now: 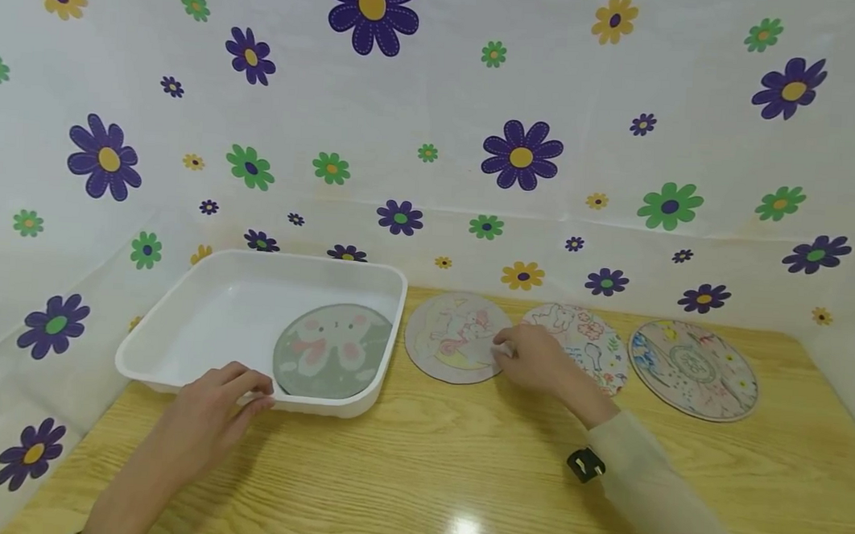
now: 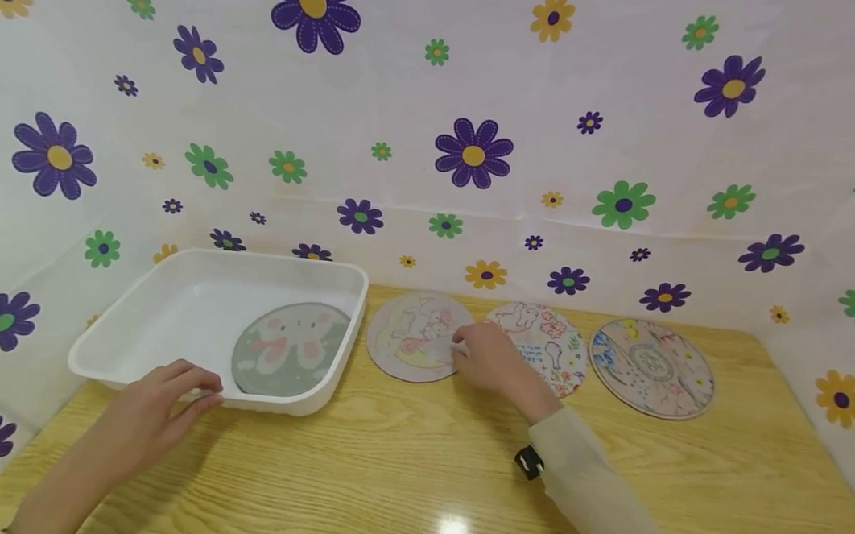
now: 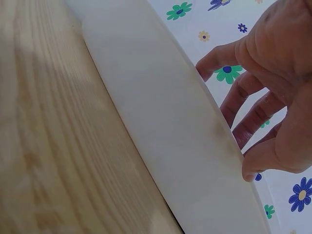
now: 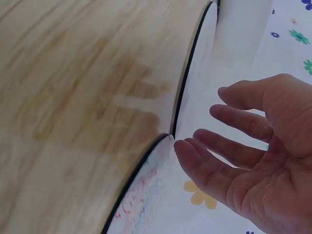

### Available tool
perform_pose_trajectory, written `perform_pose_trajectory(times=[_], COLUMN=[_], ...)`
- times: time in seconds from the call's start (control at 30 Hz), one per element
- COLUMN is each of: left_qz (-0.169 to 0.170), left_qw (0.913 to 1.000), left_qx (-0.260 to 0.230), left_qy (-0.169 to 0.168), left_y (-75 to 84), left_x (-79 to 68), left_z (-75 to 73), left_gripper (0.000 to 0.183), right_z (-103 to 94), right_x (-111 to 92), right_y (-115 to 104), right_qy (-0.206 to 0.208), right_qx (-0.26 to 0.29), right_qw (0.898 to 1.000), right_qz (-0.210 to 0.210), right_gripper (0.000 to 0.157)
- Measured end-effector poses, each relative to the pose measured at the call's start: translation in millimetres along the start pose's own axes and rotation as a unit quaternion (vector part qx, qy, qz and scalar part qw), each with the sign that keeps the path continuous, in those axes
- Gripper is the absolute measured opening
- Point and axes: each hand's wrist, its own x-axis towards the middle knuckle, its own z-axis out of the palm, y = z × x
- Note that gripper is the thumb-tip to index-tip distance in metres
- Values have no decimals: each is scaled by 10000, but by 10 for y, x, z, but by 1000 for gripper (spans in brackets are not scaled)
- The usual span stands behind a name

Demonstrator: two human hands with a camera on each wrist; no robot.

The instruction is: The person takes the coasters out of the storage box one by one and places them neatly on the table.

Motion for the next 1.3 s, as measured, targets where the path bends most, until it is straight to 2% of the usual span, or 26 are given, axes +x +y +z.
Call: perform_pose_trajectory(times=[0.2, 0.33, 0.5, 0.7, 0.9, 1.3], left_qz=[40, 50, 16, 10, 14, -37], left_qw=[9999, 9999, 9999, 9999, 9995, 9992], left_qx=[-18, 8, 5, -83, -154, -267], left_qy=[117, 162, 107, 121, 283, 284], left_y=[25, 42, 70, 106, 127, 244], left_x=[-68, -93, -112, -139, -180, -228], left_z=[-10, -23, -39, -47, -40, -47], left_gripper=[25, 27, 28, 29, 33, 34], right_z=[-97, -131, -156, -156, -142, 18], right_x=[-91, -134, -204, -250, -209, 7], right_y=[-31, -82, -225, -409, -568, -872], right_qy=[130, 293, 495, 606, 751, 809], right_qx=[-106, -111, -150, -207, -189, -117], right_qw=[9997, 9986, 9947, 9909, 9873, 9756], right_qz=[-157, -416, -892, -1187, -1388, -2040], right_gripper=[34, 37, 38, 38, 37, 37])
